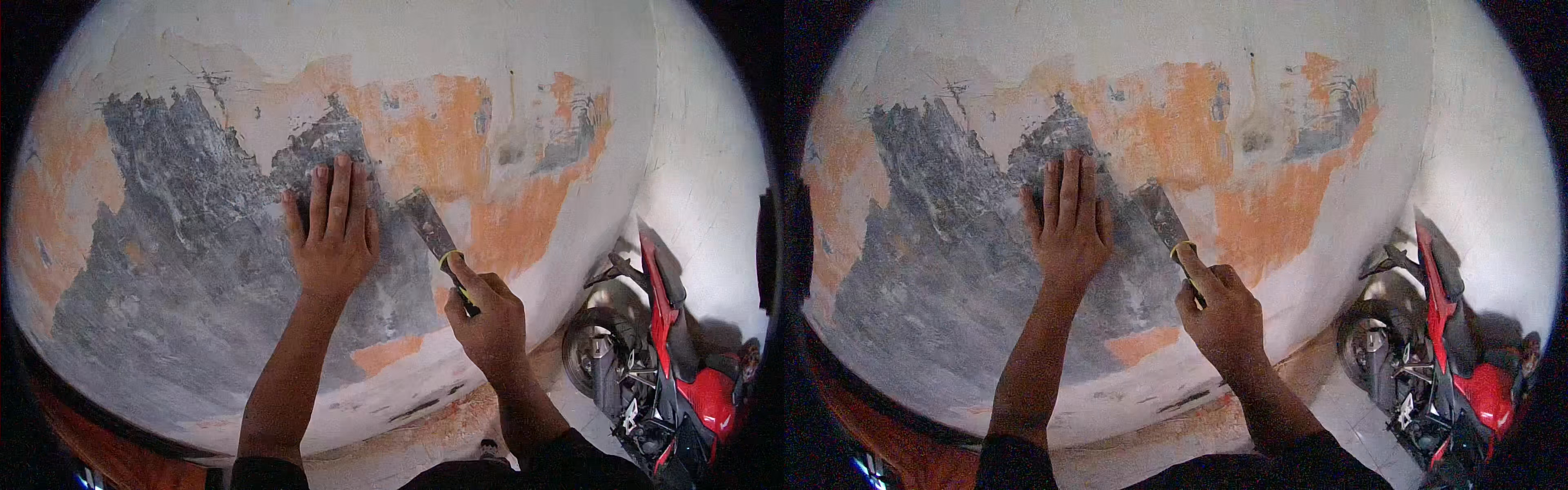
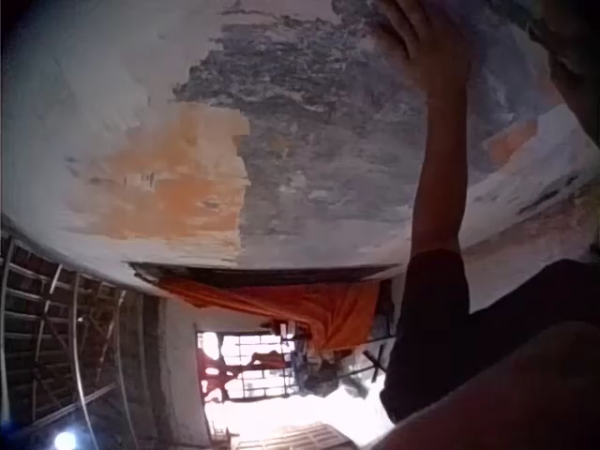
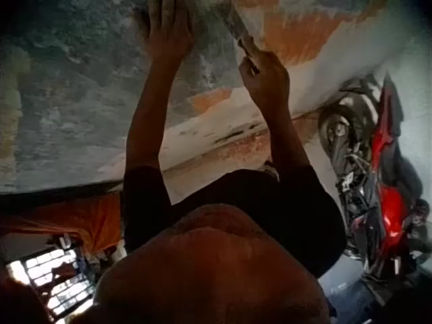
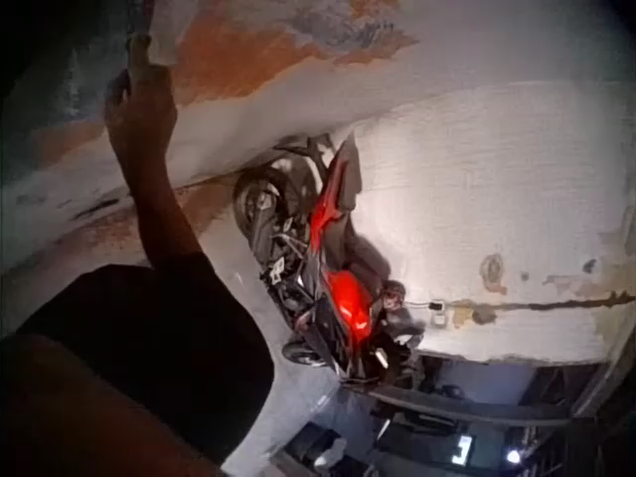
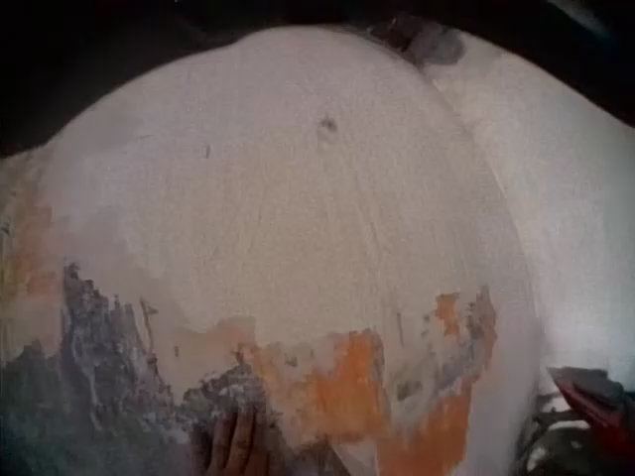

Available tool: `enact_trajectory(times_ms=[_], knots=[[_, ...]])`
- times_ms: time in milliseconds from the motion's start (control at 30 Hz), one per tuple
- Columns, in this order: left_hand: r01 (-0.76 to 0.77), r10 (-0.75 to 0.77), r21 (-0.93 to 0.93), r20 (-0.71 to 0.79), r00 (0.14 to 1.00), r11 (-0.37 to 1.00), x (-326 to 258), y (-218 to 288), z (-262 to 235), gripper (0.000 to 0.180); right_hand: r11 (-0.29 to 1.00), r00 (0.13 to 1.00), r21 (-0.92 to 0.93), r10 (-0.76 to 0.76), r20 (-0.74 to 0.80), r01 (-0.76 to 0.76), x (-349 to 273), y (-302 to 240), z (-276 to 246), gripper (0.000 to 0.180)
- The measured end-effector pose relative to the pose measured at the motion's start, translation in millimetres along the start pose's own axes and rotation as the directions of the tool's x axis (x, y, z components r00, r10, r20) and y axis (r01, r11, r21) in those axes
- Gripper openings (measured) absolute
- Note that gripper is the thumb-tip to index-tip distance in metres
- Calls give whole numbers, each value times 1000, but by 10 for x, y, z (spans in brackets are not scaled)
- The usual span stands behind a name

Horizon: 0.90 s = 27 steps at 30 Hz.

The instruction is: The recorder uses a scraping tool to remove old paint or plaster from a wall.

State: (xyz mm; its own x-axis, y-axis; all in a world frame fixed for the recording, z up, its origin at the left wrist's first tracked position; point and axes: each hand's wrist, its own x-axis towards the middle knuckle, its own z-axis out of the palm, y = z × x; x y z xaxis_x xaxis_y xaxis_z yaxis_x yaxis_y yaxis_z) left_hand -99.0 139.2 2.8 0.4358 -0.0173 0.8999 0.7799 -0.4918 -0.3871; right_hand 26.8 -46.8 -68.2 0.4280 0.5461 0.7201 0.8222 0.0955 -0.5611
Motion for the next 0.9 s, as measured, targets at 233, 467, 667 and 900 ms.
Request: enact_trajectory(times_ms=[233, 467, 667, 900], knots=[[-15, 15, 12, -7, 1000, 1000, -30, -8, 52, 53, 999, 999, 31, -26, -28, 27, -28, 82, 85, 58], [-6, 6, 22, -2, 1000, 1000, 15, 56, 26, 48, 999, 998, -33, -31, -54, 29, 172, 49, 155, 56], [-7, 7, 49, 11, 1000, 999, -22, -14, 26, 50, 997, 998, 67, -45, -49, 48, 39, 45, 140, 57], [-3, 3, -31, 4, 1000, 1000, 5, 20, -17, 53, 995, 992, 83, -43, -116, 52, 409, -166, 11, 48]])
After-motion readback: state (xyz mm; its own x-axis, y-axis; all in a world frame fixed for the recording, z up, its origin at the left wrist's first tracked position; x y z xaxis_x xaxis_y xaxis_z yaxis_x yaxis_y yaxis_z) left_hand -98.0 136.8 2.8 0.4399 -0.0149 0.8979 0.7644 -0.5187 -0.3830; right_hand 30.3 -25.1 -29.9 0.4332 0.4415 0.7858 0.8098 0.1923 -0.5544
